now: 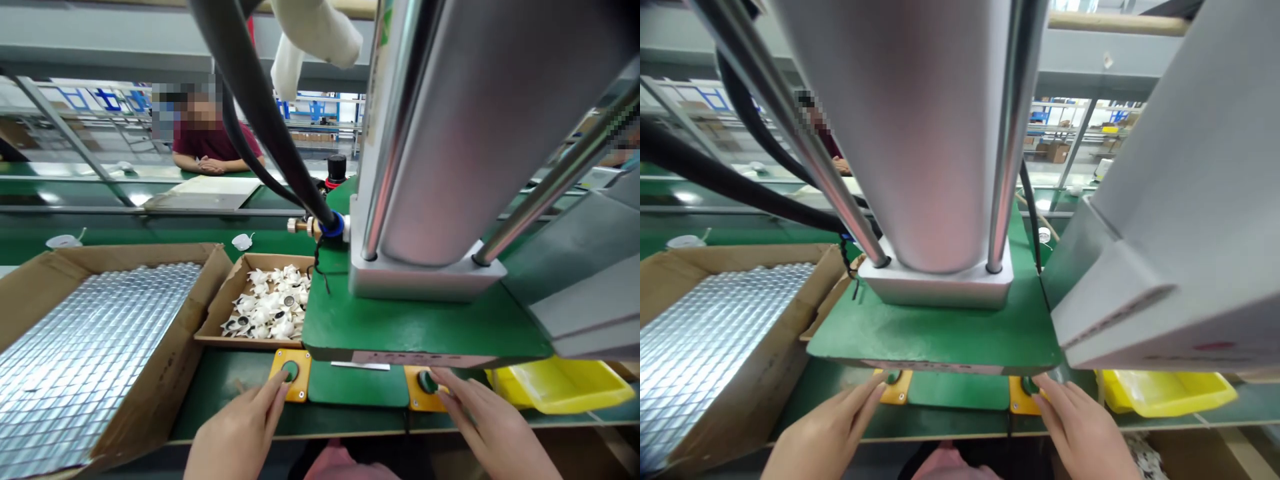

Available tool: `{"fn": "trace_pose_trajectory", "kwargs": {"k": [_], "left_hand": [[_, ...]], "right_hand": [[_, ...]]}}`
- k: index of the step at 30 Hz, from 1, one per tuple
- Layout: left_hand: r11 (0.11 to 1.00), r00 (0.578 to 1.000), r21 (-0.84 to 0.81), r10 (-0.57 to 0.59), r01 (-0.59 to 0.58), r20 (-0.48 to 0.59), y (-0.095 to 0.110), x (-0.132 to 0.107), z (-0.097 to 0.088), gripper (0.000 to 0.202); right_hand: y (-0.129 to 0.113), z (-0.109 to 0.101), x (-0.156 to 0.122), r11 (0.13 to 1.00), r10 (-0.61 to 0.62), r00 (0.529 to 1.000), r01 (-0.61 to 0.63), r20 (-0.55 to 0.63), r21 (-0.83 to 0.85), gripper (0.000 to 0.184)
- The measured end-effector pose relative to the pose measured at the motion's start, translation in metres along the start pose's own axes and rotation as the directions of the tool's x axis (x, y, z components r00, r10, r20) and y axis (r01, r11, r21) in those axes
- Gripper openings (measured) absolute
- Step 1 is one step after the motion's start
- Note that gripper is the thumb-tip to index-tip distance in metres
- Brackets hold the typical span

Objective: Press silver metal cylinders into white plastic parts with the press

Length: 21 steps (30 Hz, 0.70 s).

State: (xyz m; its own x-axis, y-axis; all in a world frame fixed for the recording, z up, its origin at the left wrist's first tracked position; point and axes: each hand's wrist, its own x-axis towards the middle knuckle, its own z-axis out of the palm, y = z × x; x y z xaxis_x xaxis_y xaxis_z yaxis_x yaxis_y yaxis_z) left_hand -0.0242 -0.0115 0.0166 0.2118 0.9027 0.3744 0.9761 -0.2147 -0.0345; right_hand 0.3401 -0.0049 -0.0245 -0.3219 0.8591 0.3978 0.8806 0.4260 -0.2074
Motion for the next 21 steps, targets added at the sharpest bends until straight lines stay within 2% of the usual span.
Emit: {"fn": "trace_pose_trajectory", "kwargs": {"k": [2,4,8,12,16,21], "left_hand": [[0.997,0.983,0.054,-0.069,0.061,0.170,0.003,-0.008,0.011,0.041],[0.991,0.944,0.051,-0.135,0.126,0.301,0.007,-0.013,0.014,0.041],[0.974,0.867,0.036,-0.216,0.225,0.449,0.010,-0.008,0.005,0.042],[0.969,0.844,0.031,-0.228,0.243,0.485,0.013,0.006,-0.004,0.040],[0.969,0.848,0.007,-0.220,0.247,0.482,0.015,0.013,-0.005,0.041],[0.949,0.848,-0.114,-0.204,0.294,0.489,0.012,0.014,-0.003,0.040]], "right_hand": [[-0.002,-0.001,-0.003,1.000,-0.023,0.997,0.024,0.067,-0.017,0.038],[-0.005,-0.003,-0.003,0.997,-0.058,0.994,0.063,0.095,-0.041,0.040],[-0.012,-0.006,0.005,0.982,-0.155,0.984,0.163,0.087,-0.092,0.036],[-0.018,-0.006,0.016,0.959,-0.233,0.968,0.245,0.097,-0.142,0.032],[-0.026,-0.010,0.025,0.962,-0.232,0.970,0.241,0.075,-0.132,0.026],[-0.030,-0.016,0.029,0.966,-0.244,0.968,0.247,0.053,-0.079,0.032]]}}
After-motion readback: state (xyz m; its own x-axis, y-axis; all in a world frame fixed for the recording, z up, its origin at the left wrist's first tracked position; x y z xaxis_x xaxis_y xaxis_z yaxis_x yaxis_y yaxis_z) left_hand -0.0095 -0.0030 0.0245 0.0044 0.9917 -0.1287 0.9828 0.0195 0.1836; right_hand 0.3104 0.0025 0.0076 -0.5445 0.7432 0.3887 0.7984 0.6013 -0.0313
